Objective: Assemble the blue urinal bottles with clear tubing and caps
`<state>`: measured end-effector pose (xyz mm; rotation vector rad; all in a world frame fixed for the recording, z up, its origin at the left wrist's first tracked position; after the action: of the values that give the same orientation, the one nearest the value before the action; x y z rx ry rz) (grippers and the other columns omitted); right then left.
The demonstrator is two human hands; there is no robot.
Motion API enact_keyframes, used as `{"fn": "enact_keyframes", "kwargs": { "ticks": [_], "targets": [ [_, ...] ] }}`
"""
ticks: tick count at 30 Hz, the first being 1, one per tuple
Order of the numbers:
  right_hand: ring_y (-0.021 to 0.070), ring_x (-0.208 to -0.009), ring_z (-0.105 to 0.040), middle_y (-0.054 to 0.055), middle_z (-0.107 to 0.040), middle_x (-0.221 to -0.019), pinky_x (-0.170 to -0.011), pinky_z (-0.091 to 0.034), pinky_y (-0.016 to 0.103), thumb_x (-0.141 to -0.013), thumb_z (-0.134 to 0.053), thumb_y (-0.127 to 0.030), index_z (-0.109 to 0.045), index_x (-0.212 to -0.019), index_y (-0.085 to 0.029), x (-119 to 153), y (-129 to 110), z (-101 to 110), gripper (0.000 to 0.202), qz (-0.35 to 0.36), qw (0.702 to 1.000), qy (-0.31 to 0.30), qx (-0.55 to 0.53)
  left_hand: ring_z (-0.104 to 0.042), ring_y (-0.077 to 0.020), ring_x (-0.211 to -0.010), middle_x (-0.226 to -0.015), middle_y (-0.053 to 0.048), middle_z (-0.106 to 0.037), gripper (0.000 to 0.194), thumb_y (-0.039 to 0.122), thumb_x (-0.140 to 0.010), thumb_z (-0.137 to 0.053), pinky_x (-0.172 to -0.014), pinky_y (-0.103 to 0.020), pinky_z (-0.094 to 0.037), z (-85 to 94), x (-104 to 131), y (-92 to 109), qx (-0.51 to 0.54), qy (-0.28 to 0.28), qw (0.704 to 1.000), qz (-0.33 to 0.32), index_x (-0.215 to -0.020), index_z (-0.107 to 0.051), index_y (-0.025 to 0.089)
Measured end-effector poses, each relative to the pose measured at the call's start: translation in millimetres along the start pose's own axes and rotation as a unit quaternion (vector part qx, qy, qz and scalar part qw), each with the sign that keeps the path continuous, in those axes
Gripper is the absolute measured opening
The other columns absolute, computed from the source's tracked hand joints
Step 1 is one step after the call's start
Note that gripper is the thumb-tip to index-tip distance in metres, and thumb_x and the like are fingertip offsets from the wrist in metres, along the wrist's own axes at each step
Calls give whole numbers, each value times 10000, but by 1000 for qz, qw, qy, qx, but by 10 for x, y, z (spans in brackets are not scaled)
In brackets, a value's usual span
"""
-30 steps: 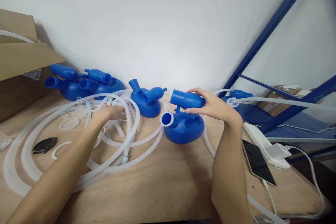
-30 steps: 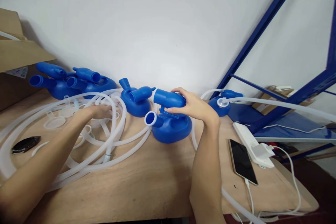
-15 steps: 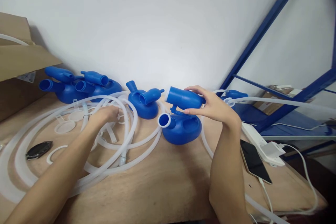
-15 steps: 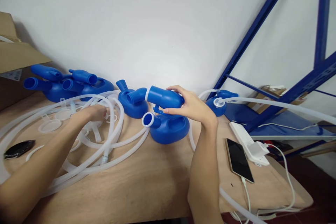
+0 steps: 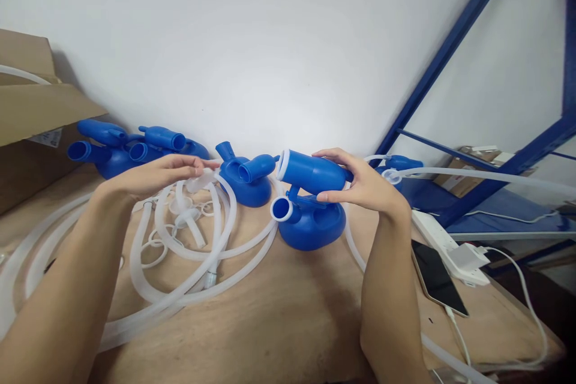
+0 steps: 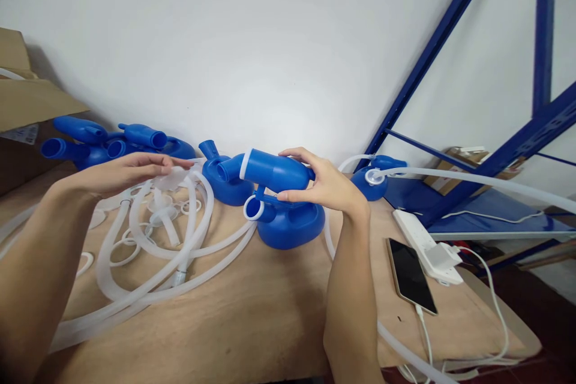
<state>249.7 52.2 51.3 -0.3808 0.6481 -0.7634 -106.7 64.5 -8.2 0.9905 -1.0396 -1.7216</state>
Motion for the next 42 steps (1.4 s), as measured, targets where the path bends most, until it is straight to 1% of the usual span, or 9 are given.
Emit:
{"fn": "enact_keyframes", "kwargs": {
  "ticks": [4, 6, 8, 12, 18, 23, 26, 33, 42],
  "targets": [
    [324, -1222, -657, 80, -660, -1352, -1013, -564, 440, -687, -919, -520, -638, -1314, -268, -70, -105, -125, 732, 42, 998, -27, -47, -709, -257, -980, -974, -129, -770, 201, 322, -882, -690, -748, -273, -544, -465, 2, 529, 217, 43, 973, -63, -780, -614, 166],
    [319, -1225, -657, 76, -664, -1349, -1021, -559, 435, -681, -925, -507, -641, -1318, -271, -106, -157, -208, 736, 60, 996, -43, -54, -690, -221, -799, -804, -69, -723, 134, 305, -863, -643, -715, -296, -550, -701, -13, 678, 231, 67, 968, -63, -813, -624, 183],
    [318, -1222, -661, 75, -672, -1343, -1020, -557, 435, -683, -925, -495, -640, -1328, -272, -136, -192, -282, 740, 69, 995, -53, -53, -597, -158, -640, -697, -15, -629, 130, 291, -866, -597, -581, -232, -480, -793, 2, 764, 194, 141, 968, -69, -794, -633, 188],
    [322, -1215, -666, 76, -690, -1327, -1015, -550, 444, -679, -927, -474, -652, -1323, -270, -168, -223, -359, 729, 82, 993, -61, -57, -432, -103, -492, -593, 18, -473, 140, 248, -785, -565, -415, -195, -290, -737, 71, 817, 182, 242, 949, -82, -661, -581, 183],
    [317, -1188, -680, 88, -704, -1310, -1000, -555, 435, -678, -921, -461, -678, -1284, -242, -170, -228, -303, 689, 90, 992, -29, -82, -339, -82, -339, -510, 37, -487, 168, 296, -826, -556, -352, -208, -247, -739, 15, 811, 287, 172, 938, -90, -689, -539, 201],
    [304, -1118, -711, 81, -741, -1228, -939, -575, 405, -650, -909, -500, -688, -1268, -233, -229, -368, -511, 708, 122, 989, -40, -77, -463, -115, -522, -568, 28, -476, 201, 270, -978, -533, -500, -222, -386, -795, 145, 848, 190, 332, 905, -187, -818, -638, 207],
    [277, -1048, -736, 68, -760, -1177, -893, -586, 373, -651, -885, -501, -694, -1237, -230, -246, -474, -562, 673, 170, 981, -16, -92, -515, -123, -622, -698, 2, -546, 235, 308, -1021, -533, -553, -232, -416, -818, 234, 880, 123, 387, 886, -225, -844, -659, 218],
    [264, -1002, -751, 58, -785, -1139, -884, -579, 356, -649, -862, -468, -727, -1207, -232, -209, -588, -576, 621, 176, 983, -30, -38, -598, -140, -610, -702, -1, -619, 317, 500, -1026, -539, -550, -256, -456, -867, 93, 744, 190, 292, 921, -173, -883, -622, 229],
    [262, -964, -772, 47, -806, -1102, -893, -594, 353, -651, -863, -469, -746, -1256, -235, -92, -786, -541, 659, 172, 985, -5, 4, -571, -139, -559, -590, 25, -583, 325, 464, -1065, -497, -559, -278, -457, -935, 322, 893, 150, 360, 895, -216, -868, -606, 229]
  ]
}}
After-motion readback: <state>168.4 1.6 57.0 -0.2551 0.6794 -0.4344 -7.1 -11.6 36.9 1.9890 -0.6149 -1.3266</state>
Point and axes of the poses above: each hand's wrist, its own x-axis away from the middle knuckle, its own z-axis out of the back of the hand, y = z × x, the point moved 7 cm from there along -x, towards the middle knuckle
